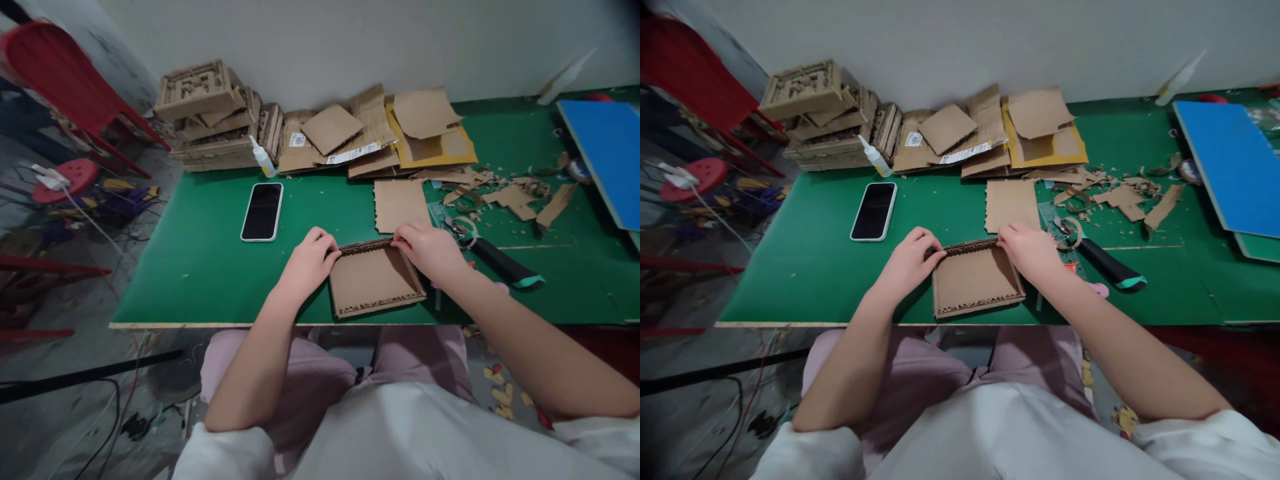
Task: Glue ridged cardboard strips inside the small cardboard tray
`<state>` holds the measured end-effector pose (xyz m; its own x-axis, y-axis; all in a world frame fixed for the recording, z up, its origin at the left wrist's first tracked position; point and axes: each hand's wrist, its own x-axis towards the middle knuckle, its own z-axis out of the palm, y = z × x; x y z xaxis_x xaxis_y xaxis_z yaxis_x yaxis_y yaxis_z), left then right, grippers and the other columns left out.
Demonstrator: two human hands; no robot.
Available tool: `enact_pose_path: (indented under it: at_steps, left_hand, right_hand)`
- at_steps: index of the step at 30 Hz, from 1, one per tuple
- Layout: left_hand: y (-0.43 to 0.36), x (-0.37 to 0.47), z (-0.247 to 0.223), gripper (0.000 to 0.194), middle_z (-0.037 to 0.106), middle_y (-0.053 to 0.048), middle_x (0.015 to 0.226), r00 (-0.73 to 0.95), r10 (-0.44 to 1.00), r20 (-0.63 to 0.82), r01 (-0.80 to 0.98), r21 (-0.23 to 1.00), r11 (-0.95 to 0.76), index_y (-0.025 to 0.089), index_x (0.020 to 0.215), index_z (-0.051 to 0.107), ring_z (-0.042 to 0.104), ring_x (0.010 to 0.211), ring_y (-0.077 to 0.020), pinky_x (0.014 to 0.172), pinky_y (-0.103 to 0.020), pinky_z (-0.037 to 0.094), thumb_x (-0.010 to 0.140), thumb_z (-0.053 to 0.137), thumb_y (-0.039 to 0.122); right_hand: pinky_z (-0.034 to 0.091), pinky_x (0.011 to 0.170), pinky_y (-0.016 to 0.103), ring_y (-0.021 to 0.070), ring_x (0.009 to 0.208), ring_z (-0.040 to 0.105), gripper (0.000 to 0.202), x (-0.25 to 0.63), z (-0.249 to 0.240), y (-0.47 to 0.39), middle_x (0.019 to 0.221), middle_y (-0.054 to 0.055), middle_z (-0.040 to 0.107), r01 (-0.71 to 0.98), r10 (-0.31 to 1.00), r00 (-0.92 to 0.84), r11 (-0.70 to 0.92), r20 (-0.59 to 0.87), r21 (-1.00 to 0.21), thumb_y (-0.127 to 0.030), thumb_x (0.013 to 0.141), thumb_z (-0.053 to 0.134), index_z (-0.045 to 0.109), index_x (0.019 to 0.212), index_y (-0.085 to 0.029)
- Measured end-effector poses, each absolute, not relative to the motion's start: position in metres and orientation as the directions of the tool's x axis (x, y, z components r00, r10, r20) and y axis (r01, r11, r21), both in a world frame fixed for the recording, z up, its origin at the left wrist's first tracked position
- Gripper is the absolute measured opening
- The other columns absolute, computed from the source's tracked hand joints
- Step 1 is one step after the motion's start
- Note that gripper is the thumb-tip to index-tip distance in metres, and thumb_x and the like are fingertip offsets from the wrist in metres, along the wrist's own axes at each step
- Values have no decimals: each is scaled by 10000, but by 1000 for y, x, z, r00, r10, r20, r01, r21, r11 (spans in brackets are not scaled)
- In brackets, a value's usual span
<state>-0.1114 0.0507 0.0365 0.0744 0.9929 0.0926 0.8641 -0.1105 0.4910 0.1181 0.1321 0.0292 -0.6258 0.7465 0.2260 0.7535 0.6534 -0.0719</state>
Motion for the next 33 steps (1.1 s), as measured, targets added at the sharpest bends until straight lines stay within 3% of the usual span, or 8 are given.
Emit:
enact_pose_path:
  at_steps: [4,9,12,17,21,28,30,33]
  left_hand:
    - [50,-113,38,72,506,-20,930,73,995,62,827,554,-95,196,863,530,545,837,-148,726,-273,450,823,542,254]
    - [49,-129,45,153,571,-25,963,22,996,90,760,645,-75,204,957,564,565,901,-148,755,-261,465,847,510,294]
    - [48,-138,49,208,630,-25,956,-59,994,94,778,628,-13,207,1011,586,591,848,-145,767,-277,470,870,462,295]
    - [45,-134,47,252,678,-22,1008,5,1000,-17,799,601,6,215,1030,632,621,859,-172,796,-285,471,828,536,332]
    - [46,-127,42,277,684,-22,1011,28,999,-40,805,594,1,227,1043,642,631,860,-187,776,-290,481,810,560,353]
    - [48,-124,39,265,675,-23,1029,129,992,-4,816,569,-104,228,1059,636,621,905,-185,782,-291,472,823,515,232]
    - [48,-124,40,268,674,-23,1017,130,992,-10,826,554,-102,231,1053,637,620,880,-179,753,-284,470,825,496,217]
    - [50,-122,40,263,669,-35,997,134,991,-14,855,507,-109,221,1051,635,602,892,-194,759,-299,459,833,491,256]
  right_hand:
    - [322,615,265,168,825,504,147,112,34,121,881,46,622,638,600,-731,770,324,14,-184,855,482,624,815,-178]
    - [335,651,260,163,808,466,173,97,38,119,868,45,617,479,452,-831,878,323,4,-145,857,472,641,876,-184]
    - [344,659,259,163,801,459,193,84,37,120,852,58,616,400,373,-868,917,327,15,-126,861,455,644,854,-166]
    - [339,639,265,169,773,441,198,65,33,121,802,80,600,286,256,-921,956,294,62,-126,863,451,642,812,-132]
    - [335,640,271,167,746,442,219,57,30,124,773,87,593,255,230,-935,965,269,60,-115,869,433,645,815,-121]
    - [357,645,281,178,775,466,229,55,27,129,831,87,618,254,224,-930,965,290,69,-134,872,431,660,873,-145]
    - [375,670,286,178,791,475,233,60,27,132,850,85,624,257,236,-916,966,323,23,-149,877,430,662,890,-160]
    - [405,721,286,171,828,503,210,73,28,143,885,79,625,304,341,-858,940,383,-156,-232,880,460,656,927,-175]
